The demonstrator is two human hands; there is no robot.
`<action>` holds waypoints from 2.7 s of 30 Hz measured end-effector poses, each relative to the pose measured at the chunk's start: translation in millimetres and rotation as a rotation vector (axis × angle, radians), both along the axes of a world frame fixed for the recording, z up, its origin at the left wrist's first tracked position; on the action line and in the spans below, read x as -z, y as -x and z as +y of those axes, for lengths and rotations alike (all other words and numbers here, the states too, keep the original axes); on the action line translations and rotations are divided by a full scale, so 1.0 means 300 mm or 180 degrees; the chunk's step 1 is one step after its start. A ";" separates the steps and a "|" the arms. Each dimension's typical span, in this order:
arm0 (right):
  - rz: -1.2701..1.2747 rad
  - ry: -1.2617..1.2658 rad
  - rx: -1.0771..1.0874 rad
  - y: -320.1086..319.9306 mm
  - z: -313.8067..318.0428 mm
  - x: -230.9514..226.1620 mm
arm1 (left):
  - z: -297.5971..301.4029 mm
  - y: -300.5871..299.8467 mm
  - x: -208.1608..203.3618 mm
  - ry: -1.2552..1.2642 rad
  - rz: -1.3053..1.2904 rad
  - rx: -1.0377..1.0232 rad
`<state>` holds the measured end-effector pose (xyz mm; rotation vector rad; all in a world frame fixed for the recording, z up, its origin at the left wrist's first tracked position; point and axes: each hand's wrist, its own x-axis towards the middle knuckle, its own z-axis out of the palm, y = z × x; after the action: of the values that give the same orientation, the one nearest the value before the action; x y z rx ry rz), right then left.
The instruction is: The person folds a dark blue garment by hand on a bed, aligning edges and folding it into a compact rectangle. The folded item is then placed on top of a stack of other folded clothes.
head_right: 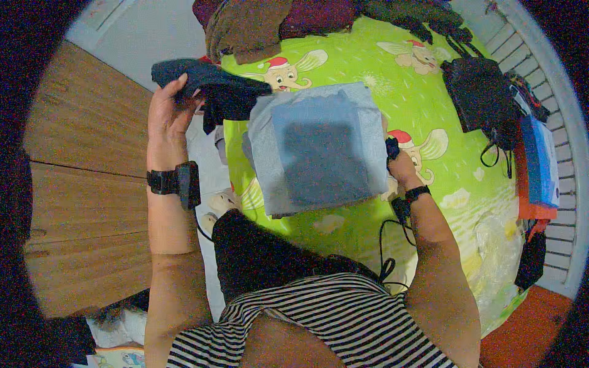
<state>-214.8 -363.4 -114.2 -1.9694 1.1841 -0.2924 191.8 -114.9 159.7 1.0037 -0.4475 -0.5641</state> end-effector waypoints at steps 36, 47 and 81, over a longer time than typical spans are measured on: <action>-0.0466 0.0108 -0.0196 -0.010 -0.034 0.052 | -0.111 0.600 0.126 -0.0091 -0.0005 0.0899; 0.0177 0.0336 -0.0125 -0.024 -0.034 0.001 | 0.152 0.432 0.429 -0.1664 0.0028 0.0006; -0.0404 -0.0339 0.0609 -0.013 0.043 -0.027 | 0.191 0.352 0.788 -0.1722 0.1434 0.0949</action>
<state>-210.9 -350.4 -106.1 -1.7232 1.2805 -0.4371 86.3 -57.6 -76.6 1.2844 -0.0321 -1.1924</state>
